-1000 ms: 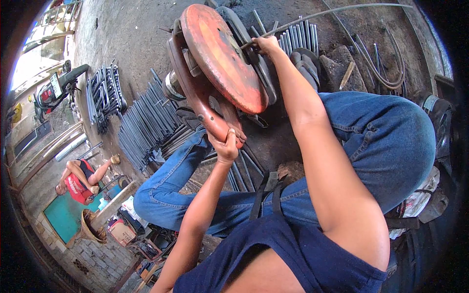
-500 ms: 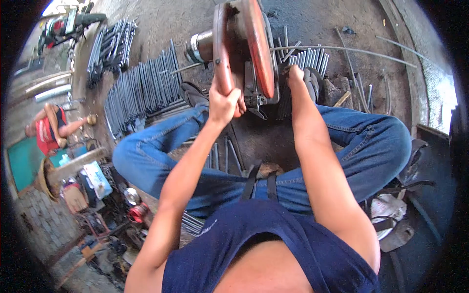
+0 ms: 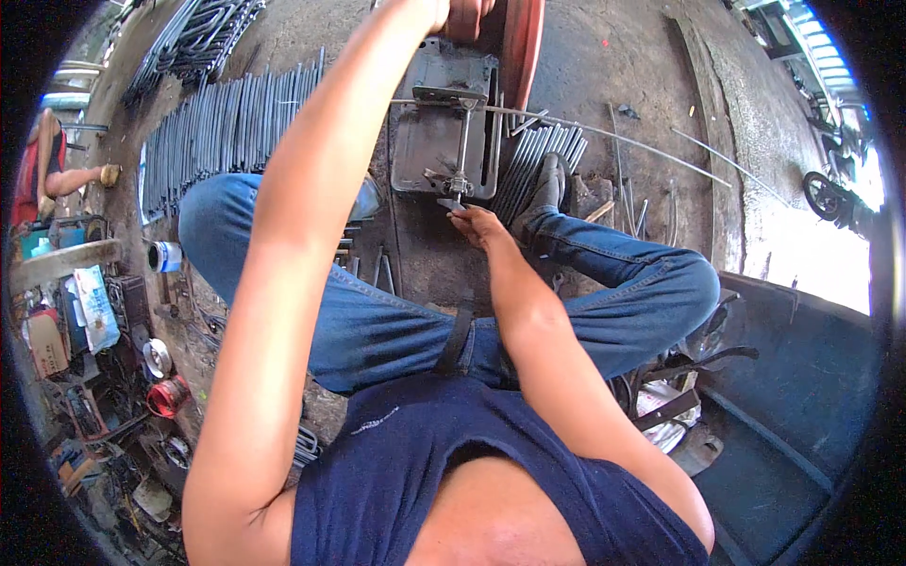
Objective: The person cuts metal rods to length using a circular chop saw.
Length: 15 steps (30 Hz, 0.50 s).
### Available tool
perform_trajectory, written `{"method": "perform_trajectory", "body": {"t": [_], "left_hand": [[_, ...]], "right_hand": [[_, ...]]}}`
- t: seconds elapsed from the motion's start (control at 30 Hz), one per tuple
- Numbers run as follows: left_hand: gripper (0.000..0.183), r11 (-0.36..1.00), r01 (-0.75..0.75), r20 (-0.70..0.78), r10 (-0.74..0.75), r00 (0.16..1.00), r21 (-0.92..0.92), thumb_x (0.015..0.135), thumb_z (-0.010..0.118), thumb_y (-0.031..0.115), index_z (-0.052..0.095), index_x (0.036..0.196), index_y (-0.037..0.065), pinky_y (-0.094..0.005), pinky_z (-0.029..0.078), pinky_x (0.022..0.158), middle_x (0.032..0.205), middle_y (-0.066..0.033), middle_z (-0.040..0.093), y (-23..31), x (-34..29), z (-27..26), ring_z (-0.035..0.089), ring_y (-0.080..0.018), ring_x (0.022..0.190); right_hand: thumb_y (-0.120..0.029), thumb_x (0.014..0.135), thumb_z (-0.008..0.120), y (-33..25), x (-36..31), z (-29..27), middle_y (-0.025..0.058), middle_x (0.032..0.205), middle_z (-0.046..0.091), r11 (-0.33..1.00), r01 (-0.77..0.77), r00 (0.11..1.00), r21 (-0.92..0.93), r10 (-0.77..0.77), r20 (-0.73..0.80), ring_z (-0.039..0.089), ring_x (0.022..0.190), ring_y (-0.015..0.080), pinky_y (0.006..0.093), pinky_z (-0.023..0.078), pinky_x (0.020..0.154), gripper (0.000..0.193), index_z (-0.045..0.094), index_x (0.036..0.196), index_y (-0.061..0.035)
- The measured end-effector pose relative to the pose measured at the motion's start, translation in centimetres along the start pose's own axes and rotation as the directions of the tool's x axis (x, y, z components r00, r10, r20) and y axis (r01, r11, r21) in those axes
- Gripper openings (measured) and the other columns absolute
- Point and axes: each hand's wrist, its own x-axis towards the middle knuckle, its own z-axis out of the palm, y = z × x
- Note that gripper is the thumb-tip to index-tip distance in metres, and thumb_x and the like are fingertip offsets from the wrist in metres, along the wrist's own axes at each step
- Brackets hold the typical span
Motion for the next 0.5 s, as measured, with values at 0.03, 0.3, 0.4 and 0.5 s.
{"method": "perform_trajectory", "body": {"t": [0.03, 0.3, 0.4, 0.5], "left_hand": [[0.021, 0.999, -0.029, -0.010, 0.029, 1.000, -0.028, 0.078, 0.053, 0.032, 0.053, 0.076, 0.010, -0.0460, 0.048, 0.044, 0.059, -0.0084, 0.055, 1.7, 0.8, 0.0, 0.055, -0.0231, 0.050], [0.022, 0.994, -0.101, -0.076, 0.105, 0.992, 0.050, 0.074, 0.052, 0.028, 0.055, 0.085, 0.009, -0.0366, 0.048, 0.052, 0.065, -0.0081, 0.055, 3.9, 3.1, 0.1, 0.056, -0.0220, 0.053], [0.023, 0.991, -0.124, -0.088, 0.128, 0.988, 0.053, 0.075, 0.051, 0.028, 0.055, 0.087, 0.008, -0.0372, 0.048, 0.054, 0.068, -0.0088, 0.056, 3.4, 2.7, 0.0, 0.056, -0.0228, 0.057], [0.025, 0.989, -0.136, -0.092, 0.141, 0.986, 0.064, 0.076, 0.051, 0.029, 0.056, 0.089, 0.008, -0.0378, 0.048, 0.056, 0.072, -0.0095, 0.056, 3.3, 2.1, 0.2, 0.056, -0.0237, 0.061]], "right_hand": [[0.002, 0.081, 0.066, 0.8, 0.2, 1.0, 0.0135, 0.087, 0.067, 0.988, 0.149, 0.970, 0.031, -0.140, -0.200, 0.065, 0.067, 0.0193, 0.0272, 0.052, 0.056, 0.035, 0.054, 0.114, 0.0035], [-0.023, 0.089, 0.066, 4.3, 3.7, 0.1, 0.0116, 0.086, 0.067, 0.732, 0.361, 0.894, 0.577, -0.097, -0.437, 0.065, 0.066, 0.0161, 0.0239, 0.055, 0.055, 0.020, 0.065, 0.085, -0.0032], [-0.019, 0.084, 0.069, 4.7, 4.3, 2.2, 0.0124, 0.090, 0.067, 0.785, 0.433, 0.814, 0.443, -0.130, -0.566, 0.065, 0.071, 0.0198, 0.0280, 0.054, 0.059, 0.019, 0.063, 0.090, -0.0018], [-0.014, 0.077, 0.072, 4.6, 2.5, 4.5, 0.0136, 0.096, 0.066, 0.791, 0.241, 0.421, -0.562, -0.607, -0.674, 0.065, 0.078, 0.0254, 0.0341, 0.053, 0.066, 0.028, 0.061, 0.099, 0.0002]]}}
